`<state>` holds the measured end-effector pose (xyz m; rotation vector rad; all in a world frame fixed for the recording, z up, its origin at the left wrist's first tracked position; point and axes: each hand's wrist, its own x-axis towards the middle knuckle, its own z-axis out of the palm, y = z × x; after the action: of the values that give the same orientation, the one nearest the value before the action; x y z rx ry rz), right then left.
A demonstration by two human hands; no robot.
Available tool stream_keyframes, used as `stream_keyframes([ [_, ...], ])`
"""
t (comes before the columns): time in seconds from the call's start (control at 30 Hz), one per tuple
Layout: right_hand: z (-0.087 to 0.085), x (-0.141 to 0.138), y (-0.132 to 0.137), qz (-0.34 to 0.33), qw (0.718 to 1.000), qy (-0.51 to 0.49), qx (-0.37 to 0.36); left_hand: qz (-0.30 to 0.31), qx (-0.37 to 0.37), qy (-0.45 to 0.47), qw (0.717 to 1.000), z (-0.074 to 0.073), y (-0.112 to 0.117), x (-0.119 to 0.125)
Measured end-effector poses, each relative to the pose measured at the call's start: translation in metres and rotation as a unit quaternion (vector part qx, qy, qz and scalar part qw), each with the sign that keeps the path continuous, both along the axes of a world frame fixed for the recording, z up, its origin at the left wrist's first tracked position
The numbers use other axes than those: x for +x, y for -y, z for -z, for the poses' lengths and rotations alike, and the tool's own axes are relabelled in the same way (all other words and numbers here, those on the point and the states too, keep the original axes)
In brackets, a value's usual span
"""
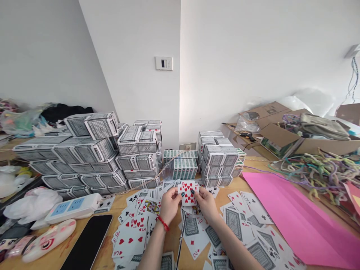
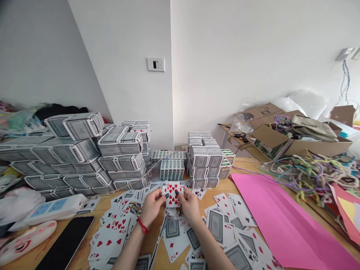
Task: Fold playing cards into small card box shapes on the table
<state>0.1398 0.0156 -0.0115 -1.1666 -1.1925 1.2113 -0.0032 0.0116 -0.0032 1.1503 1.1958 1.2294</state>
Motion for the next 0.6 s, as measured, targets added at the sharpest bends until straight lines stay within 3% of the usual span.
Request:
stream_keyframes([
  [0.27, 0.0066, 0.0023, -0.0054, -0.011, 0.998, -0.053, -0.023, 0.037, -0.073, 0.180, 0.980, -0.0033, 0.0006, -0.0088],
  [0.6, 0.0091, 0.0040, -0.0055, -0.012, 0.998, -0.054, -0.020, 0.094, -0.072, 0.184, 0.976, -0.0024, 0.0021, -0.0081],
])
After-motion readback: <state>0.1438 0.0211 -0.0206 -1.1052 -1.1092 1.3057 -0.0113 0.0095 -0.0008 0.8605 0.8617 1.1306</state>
